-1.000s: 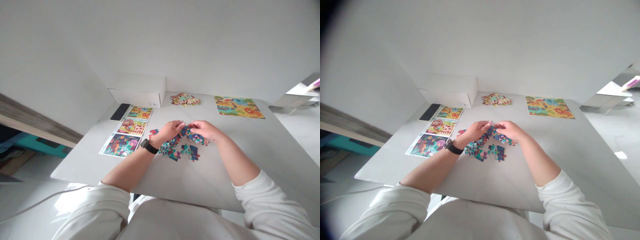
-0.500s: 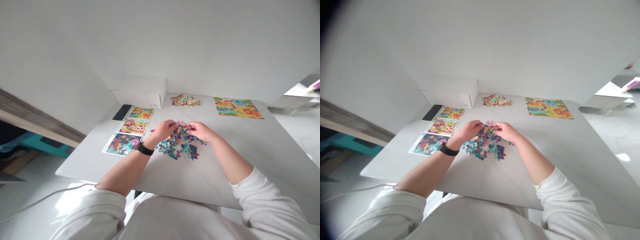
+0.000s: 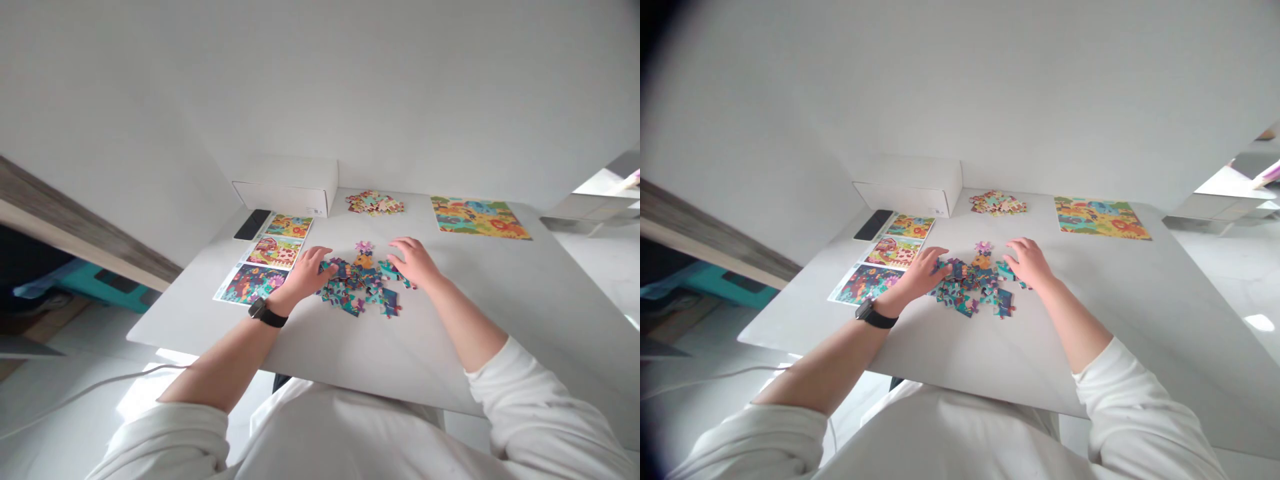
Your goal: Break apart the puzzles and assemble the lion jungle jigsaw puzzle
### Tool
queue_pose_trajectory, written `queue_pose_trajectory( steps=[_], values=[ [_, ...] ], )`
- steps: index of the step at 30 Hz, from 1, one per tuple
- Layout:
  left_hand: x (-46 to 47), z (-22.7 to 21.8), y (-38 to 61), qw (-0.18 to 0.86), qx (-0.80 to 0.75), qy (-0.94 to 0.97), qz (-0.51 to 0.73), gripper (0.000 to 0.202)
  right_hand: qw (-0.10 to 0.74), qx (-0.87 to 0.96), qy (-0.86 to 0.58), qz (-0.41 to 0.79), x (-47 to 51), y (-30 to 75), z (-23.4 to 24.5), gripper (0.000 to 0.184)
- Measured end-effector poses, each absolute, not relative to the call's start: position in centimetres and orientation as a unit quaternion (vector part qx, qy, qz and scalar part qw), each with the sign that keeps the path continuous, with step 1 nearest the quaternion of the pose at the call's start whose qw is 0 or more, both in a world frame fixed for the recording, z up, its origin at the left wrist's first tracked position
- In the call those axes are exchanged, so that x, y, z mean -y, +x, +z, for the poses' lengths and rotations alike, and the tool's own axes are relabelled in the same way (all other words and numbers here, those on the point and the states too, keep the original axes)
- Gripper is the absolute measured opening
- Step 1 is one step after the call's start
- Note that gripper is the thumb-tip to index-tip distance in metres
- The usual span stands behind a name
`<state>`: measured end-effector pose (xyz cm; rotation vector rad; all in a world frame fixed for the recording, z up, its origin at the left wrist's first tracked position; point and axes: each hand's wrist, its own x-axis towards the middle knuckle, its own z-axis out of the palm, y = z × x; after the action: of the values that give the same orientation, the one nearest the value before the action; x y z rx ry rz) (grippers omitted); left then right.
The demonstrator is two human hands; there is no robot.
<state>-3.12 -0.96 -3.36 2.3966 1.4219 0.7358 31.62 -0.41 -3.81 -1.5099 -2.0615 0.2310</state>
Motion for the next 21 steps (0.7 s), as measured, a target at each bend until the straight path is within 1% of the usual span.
queue_pose_trajectory(
  steps=[3, 5, 7, 9, 12, 16, 17, 19, 21],
  values=[
    [2.2, -4.6, -5.2, 0.135, -0.463, 0.854, 0.196, 0.088, 0.25, 0.781, -0.565, 0.089, 0.8, 34.7, -6.0, 0.044],
    [3.0, -5.3, -5.6, 0.137, -0.438, 0.874, 0.16, 0.108, 0.234, 0.788, -0.561, 0.098, 1.4, 35.4, -7.3, 0.048],
    [3.7, -5.6, -5.1, 0.131, -0.412, 0.89, 0.145, 0.119, 0.236, 0.796, -0.547, 0.106, 2.0, 34.8, -7.9, 0.051],
    [4.1, -5.7, -3.9, 0.125, -0.39, 0.9, 0.148, 0.117, 0.248, 0.806, -0.523, 0.121, 2.6, 33.2, -8.0, 0.053],
    [4.2, -5.5, -1.9, 0.124, -0.373, 0.905, 0.162, 0.108, 0.263, 0.82, -0.486, 0.151, 3.3, 30.7, -7.6, 0.054],
    [3.8, -5.3, -0.3, 0.132, -0.381, 0.898, 0.175, 0.092, 0.296, 0.808, -0.479, 0.176, 2.7, 29.7, -6.9, 0.046],
    [3.7, -5.3, -0.1, 0.132, -0.381, 0.898, 0.178, 0.091, 0.301, 0.8, -0.489, 0.173, 2.2, 29.8, -6.7, 0.043],
    [3.5, -5.3, 0.3, 0.131, -0.375, 0.9, 0.177, 0.097, 0.3, 0.784, -0.52, 0.157, 0.7, 29.9, -6.0, 0.041],
    [3.4, -5.3, 0.6, 0.125, -0.372, 0.904, 0.168, 0.109, 0.277, 0.776, -0.547, 0.145, -1.3, 29.4, -5.0, 0.041]
  ],
)
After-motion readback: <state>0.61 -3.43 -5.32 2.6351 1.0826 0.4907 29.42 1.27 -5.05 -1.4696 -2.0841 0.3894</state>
